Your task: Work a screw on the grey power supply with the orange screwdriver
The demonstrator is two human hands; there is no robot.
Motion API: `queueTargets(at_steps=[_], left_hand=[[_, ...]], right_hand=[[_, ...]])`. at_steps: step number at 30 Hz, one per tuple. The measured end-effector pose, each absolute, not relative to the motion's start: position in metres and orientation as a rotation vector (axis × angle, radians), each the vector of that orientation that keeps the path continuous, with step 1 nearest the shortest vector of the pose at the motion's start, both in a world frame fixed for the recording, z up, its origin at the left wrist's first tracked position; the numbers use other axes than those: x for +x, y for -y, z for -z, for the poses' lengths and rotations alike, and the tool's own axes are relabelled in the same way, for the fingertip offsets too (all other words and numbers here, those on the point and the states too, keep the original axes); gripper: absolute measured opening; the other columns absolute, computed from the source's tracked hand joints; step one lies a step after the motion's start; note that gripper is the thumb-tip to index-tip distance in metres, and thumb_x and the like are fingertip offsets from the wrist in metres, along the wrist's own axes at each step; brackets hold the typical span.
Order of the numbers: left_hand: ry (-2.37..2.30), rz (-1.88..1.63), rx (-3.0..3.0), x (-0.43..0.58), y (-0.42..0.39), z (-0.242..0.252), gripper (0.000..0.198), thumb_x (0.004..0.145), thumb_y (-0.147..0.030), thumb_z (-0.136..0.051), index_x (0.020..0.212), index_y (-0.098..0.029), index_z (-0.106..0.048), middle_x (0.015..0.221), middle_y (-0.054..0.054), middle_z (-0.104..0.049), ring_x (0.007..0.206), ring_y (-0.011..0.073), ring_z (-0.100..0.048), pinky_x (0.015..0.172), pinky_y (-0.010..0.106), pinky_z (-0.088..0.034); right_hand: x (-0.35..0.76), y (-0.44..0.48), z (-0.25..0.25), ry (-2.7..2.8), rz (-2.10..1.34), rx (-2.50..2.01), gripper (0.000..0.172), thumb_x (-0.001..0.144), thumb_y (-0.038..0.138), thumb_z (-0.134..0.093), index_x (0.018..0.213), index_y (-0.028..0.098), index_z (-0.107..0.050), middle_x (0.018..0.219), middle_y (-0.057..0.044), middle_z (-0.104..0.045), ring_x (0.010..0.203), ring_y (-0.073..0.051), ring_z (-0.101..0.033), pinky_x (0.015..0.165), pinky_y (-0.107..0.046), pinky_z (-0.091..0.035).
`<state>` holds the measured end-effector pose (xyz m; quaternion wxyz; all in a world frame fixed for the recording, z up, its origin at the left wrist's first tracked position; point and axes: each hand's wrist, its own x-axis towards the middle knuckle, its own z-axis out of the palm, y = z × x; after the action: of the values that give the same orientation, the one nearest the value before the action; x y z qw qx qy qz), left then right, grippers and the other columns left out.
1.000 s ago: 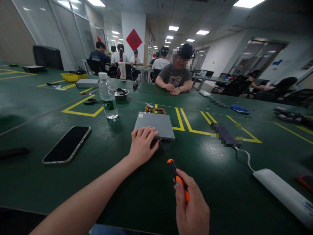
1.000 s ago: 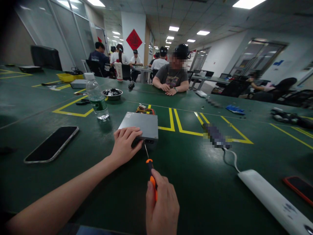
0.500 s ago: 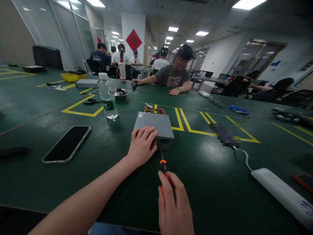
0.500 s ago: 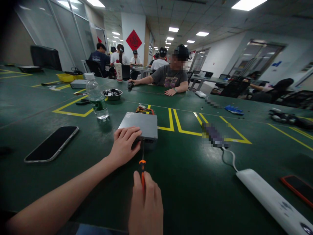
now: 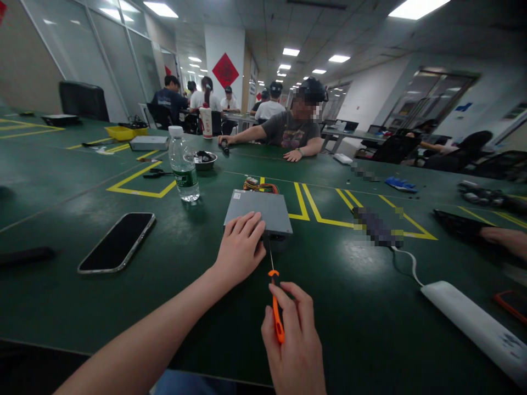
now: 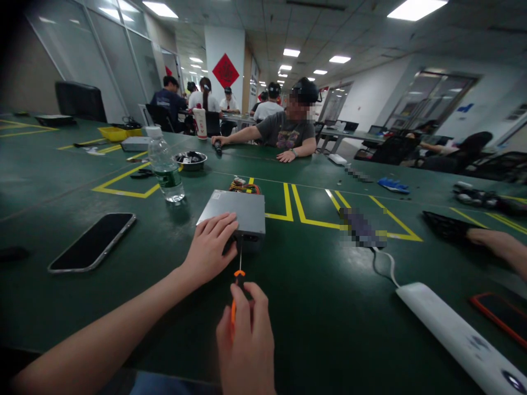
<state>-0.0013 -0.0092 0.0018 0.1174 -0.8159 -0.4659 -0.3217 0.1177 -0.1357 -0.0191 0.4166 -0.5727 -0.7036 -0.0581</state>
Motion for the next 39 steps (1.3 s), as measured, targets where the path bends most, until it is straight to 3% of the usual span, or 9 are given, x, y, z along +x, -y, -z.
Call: queueTargets(at_steps=[5,10,14,18,21,25,30,35,39], left_hand=[[1.372,0.91,-2.4,-0.004,0.017,-0.005,0.032,0.08,-0.021,-0.049,0.112,-0.022,-0.053,0.128,0.007,-0.052,0.12,0.0248,-0.044,0.095,0.044,-0.035],[1.376,0.926,-2.408,-0.007,0.017,-0.009,0.026,0.081,-0.023,-0.049,0.107,-0.024,-0.054,0.123,0.005,-0.056,0.115,0.024,-0.047,0.091,0.042,-0.036],[1.357,0.951,-2.422,-0.008,0.014,-0.008,0.025,0.082,-0.026,-0.049,0.106,-0.023,-0.054,0.122,0.006,-0.056,0.115,0.0239,-0.047,0.092,0.042,-0.034],[1.361,0.966,-2.426,-0.009,0.012,-0.005,0.026,0.082,-0.028,-0.05,0.107,-0.022,-0.053,0.123,0.006,-0.055,0.116,0.0234,-0.046,0.095,0.041,-0.031],[1.367,0.989,-2.413,-0.008,0.011,-0.003,0.025,0.081,-0.028,-0.052,0.105,-0.022,-0.053,0.122,0.006,-0.056,0.115,0.023,-0.046,0.093,0.041,-0.031],[1.375,1.021,-2.393,-0.007,0.009,-0.001,0.023,0.08,-0.027,-0.053,0.103,-0.023,-0.054,0.12,0.005,-0.057,0.113,0.0226,-0.047,0.092,0.041,-0.031],[1.377,1.033,-2.392,-0.006,0.007,0.0,0.022,0.081,-0.027,-0.052,0.103,-0.023,-0.053,0.12,0.004,-0.057,0.113,0.0225,-0.047,0.091,0.041,-0.031],[1.366,1.036,-2.379,-0.005,0.001,0.001,0.021,0.081,-0.027,-0.052,0.102,-0.024,-0.053,0.119,0.004,-0.057,0.112,0.0227,-0.048,0.091,0.041,-0.031],[1.351,1.045,-2.37,-0.006,-0.004,0.002,0.021,0.081,-0.028,-0.052,0.102,-0.024,-0.053,0.119,0.004,-0.057,0.112,0.0227,-0.048,0.091,0.041,-0.03]], right_hand=[[0.111,0.143,0.021,1.848,0.225,-1.295,0.021,0.09,0.019,-0.043,0.103,0.02,-0.061,0.114,-0.011,-0.058,0.093,-0.021,-0.062,0.072,-0.033,-0.055],[0.108,0.15,0.026,1.831,0.227,-1.349,0.028,0.091,0.018,-0.037,0.112,0.018,-0.056,0.123,-0.013,-0.053,0.103,-0.023,-0.059,0.074,-0.033,-0.055],[0.124,0.15,0.022,1.791,0.318,-1.419,0.029,0.091,0.021,-0.045,0.119,0.015,-0.049,0.116,-0.012,-0.059,0.095,-0.021,-0.063,0.068,-0.026,-0.056],[0.135,0.149,0.019,1.742,0.256,-1.523,0.028,0.095,0.034,-0.039,0.113,0.015,-0.049,0.093,-0.01,-0.065,0.074,-0.018,-0.068,0.06,-0.025,-0.056],[0.129,0.149,0.027,1.71,0.25,-1.608,0.034,0.095,0.04,-0.034,0.112,0.013,-0.047,0.093,-0.013,-0.064,0.074,-0.021,-0.067,0.054,-0.028,-0.056],[0.121,0.148,0.039,1.775,0.365,-1.548,0.028,0.096,0.027,-0.03,0.114,0.012,-0.047,0.101,-0.017,-0.06,0.085,-0.024,-0.065,0.057,-0.03,-0.057],[0.121,0.138,0.033,1.815,0.522,-1.337,0.022,0.09,0.016,-0.046,0.11,0.011,-0.053,0.108,-0.018,-0.058,0.091,-0.024,-0.062,0.067,-0.032,-0.056],[0.117,0.129,0.016,1.909,0.529,-1.187,0.02,0.091,0.012,-0.04,0.092,0.013,-0.059,0.104,-0.016,-0.06,0.081,-0.019,-0.063,0.064,-0.03,-0.055],[0.117,0.126,0.003,2.034,0.5,-1.25,0.025,0.089,0.011,-0.037,0.1,0.011,-0.059,0.112,-0.019,-0.056,0.088,-0.021,-0.063,0.061,-0.026,-0.055]])
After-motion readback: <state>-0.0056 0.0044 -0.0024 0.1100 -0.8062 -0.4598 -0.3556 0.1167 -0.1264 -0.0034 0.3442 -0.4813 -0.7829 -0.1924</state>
